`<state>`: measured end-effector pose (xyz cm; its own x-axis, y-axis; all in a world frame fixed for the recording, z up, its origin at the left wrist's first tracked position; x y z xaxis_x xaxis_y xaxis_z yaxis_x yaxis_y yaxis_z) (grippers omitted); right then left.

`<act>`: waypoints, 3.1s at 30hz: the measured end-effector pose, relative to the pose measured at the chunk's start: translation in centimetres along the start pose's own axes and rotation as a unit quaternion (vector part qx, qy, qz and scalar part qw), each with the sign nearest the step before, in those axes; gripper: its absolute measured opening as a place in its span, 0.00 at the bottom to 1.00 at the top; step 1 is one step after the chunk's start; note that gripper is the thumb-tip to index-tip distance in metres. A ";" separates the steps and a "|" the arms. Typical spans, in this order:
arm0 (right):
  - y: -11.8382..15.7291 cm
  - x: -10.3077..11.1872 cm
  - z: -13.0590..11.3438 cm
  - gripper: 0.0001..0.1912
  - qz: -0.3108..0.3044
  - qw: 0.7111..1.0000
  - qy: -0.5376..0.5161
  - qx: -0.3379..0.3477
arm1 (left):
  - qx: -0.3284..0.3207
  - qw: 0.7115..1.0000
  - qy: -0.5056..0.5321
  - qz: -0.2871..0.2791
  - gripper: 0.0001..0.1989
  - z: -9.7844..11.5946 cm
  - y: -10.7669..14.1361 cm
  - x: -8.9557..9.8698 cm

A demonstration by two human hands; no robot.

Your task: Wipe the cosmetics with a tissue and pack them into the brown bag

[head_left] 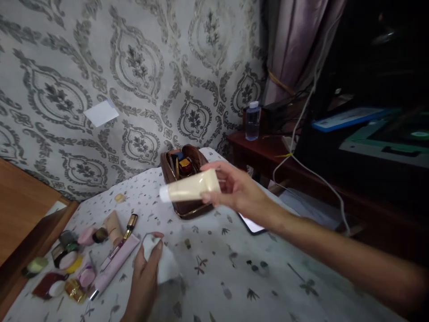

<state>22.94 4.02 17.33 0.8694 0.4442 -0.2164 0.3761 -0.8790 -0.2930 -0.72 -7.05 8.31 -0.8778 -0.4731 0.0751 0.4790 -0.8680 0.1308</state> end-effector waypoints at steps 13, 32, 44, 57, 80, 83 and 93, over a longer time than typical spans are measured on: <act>-7.9 2.6 -1.8 0.22 -0.012 0.936 0.335 0.109 | -0.153 0.967 -0.193 -0.057 0.07 -1.4 -2.0 1.5; -16.0 -1.8 2.3 0.27 -0.299 0.661 0.670 0.160 | -0.100 0.976 -0.178 -0.074 0.13 -2.9 -2.2 1.4; -16.4 -3.3 5.0 0.17 -0.298 0.546 0.761 0.184 | -0.099 0.971 -0.194 -0.096 0.19 -4.0 -2.5 1.8; -16.1 -4.0 5.0 0.24 -0.309 0.478 0.795 0.210 | -0.090 0.973 -0.179 -0.118 0.18 -4.2 -2.7 1.6; -16.5 -1.9 3.1 0.13 -0.268 0.638 0.713 0.111 | -0.120 0.973 -0.156 -0.124 0.18 -4.2 -2.9 1.5; -16.5 -2.0 3.3 0.11 -0.276 0.638 0.716 0.067 | -0.121 0.972 -0.157 -0.128 0.17 -4.2 -2.9 1.6; -17.7 -2.6 4.6 0.13 -0.241 0.658 0.713 0.001 | -0.107 0.973 -0.161 -0.128 0.18 -4.1 -2.9 1.6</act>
<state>12.58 19.23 18.79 0.0666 0.0561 0.9962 0.7196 -0.6944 -0.0090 -3.54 -5.93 4.01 -0.9054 -0.1959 0.3767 0.2033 -0.9789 -0.0204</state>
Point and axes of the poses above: each hand's wrist, its own y-axis away from the middle knuckle, its own x-axis out of the back of the hand, z = x × y, the point moved 4 cm from there along -y, towards the middle knuckle, and after that the axes turned 6 degrees about y, right-handed, at the moved point
